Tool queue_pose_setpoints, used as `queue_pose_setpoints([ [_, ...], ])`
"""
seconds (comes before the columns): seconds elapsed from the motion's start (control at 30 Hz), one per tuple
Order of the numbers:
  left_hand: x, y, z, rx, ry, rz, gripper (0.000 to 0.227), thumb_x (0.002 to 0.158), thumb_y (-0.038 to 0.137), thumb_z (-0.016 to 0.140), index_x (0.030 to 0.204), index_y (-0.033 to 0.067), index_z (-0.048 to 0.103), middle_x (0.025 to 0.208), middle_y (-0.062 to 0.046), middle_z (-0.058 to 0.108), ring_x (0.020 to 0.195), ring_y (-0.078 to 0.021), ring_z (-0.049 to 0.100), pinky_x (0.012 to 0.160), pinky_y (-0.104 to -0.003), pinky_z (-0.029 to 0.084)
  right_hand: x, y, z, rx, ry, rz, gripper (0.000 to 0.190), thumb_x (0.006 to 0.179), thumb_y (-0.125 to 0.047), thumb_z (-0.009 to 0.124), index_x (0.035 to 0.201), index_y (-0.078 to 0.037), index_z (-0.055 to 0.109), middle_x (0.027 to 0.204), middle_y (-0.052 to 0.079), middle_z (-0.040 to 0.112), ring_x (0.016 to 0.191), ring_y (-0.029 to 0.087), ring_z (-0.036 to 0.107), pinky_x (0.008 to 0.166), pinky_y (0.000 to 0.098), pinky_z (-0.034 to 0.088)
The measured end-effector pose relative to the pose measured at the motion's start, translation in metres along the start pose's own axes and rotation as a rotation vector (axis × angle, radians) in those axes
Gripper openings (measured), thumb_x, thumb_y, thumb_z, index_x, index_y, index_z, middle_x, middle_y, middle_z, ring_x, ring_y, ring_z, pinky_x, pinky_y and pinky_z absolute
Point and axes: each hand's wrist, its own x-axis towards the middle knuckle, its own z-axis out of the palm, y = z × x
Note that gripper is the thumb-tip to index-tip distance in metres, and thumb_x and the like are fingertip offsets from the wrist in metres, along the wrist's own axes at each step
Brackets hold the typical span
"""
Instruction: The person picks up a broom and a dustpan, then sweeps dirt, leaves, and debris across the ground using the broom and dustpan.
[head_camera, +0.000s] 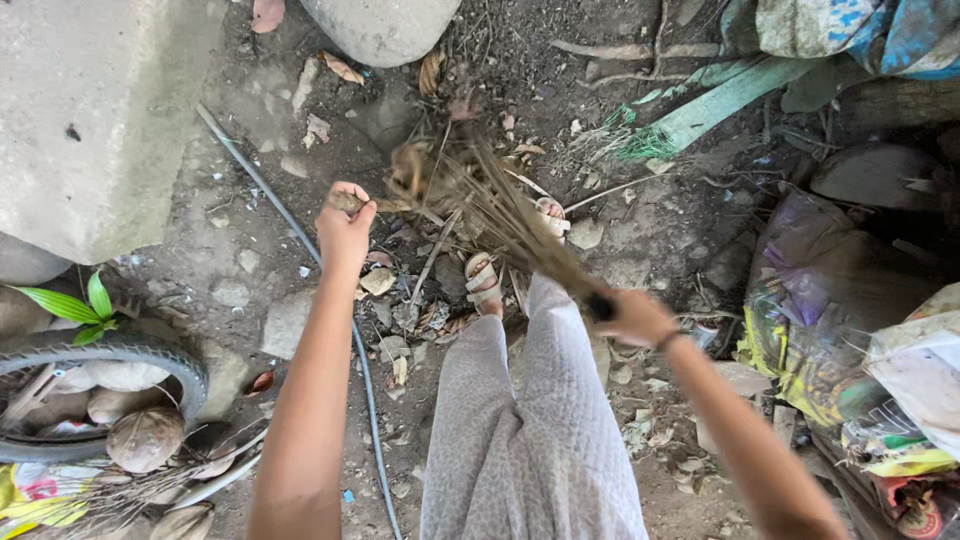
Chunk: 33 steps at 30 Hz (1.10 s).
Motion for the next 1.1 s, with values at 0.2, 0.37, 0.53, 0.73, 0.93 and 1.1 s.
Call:
queue_pose_setpoints([
  [0.2,-0.025,-0.02,-0.005,-0.159,0.058,0.059,0.015,0.093,0.004,0.073,0.098,0.0091,0.06,0.08,0.006,0.06,0.068,-0.0024,0.051,0.061,-0.023,0.042,-0.056,0.04,-0.14,-0.356,0.326,0.056,0.078,0.08,-0.034,0.078,0.153,-0.031,0.052,0.09,0.017,0.08,0.076,0.029,0.08,0.077,0.0414,0.066],
  [0.37,-0.041,-0.012,0.01,-0.102,0.043,-0.063,0.015,0.093,0.009,0.073,0.098,0.0099,0.059,0.072,0.006,0.059,0.06,-0.0036,0.052,0.054,-0.024,0.042,0.02,0.033,-0.222,0.011,0.781,-0.292,0.075,0.071,-0.013,0.08,0.144,-0.015,0.065,0.109,0.017,0.074,0.089,0.027,0.074,0.084,0.0423,0.06],
  [0.53,-0.031,-0.02,0.014,-0.054,0.072,-0.032,0.018,0.093,0.008,0.076,0.099,0.0093,0.059,0.071,0.005,0.057,0.061,-0.0037,0.048,0.055,-0.024,0.04,0.167,-0.055,-0.193,-0.136,0.884,-0.027,0.078,0.078,-0.04,0.095,0.123,0.012,0.058,0.106,0.028,0.068,0.097,0.036,0.068,0.08,0.0472,0.058],
  [0.73,-0.023,-0.009,0.013,-0.096,0.038,0.047,0.018,0.093,0.008,0.076,0.099,0.0084,0.06,0.076,0.002,0.058,0.064,-0.0045,0.048,0.058,-0.025,0.042,0.181,-0.083,-0.023,-0.061,0.179,-0.179,0.055,0.076,-0.017,0.082,0.127,-0.008,0.062,0.106,0.017,0.073,0.091,0.028,0.072,0.085,0.0378,0.062],
  [0.93,-0.015,0.009,0.015,-0.073,0.021,0.076,0.016,0.095,0.008,0.074,0.099,0.008,0.058,0.075,0.001,0.061,0.061,-0.0052,0.055,0.057,-0.025,0.044,0.065,-0.061,-0.041,-0.051,-0.119,-0.086,0.091,0.082,-0.01,0.073,0.159,-0.029,0.028,0.088,0.012,0.071,0.059,0.018,0.065,0.057,0.0311,0.059],
  [1.1,-0.019,0.004,0.017,-0.056,0.048,0.091,0.017,0.094,0.007,0.075,0.1,0.0084,0.059,0.073,-0.001,0.059,0.062,-0.0066,0.051,0.058,-0.026,0.043,-0.005,-0.013,-0.164,-0.364,0.09,0.054,0.075,0.084,-0.027,0.075,0.153,-0.036,0.048,0.103,0.018,0.078,0.08,0.03,0.078,0.08,0.0477,0.067],
])
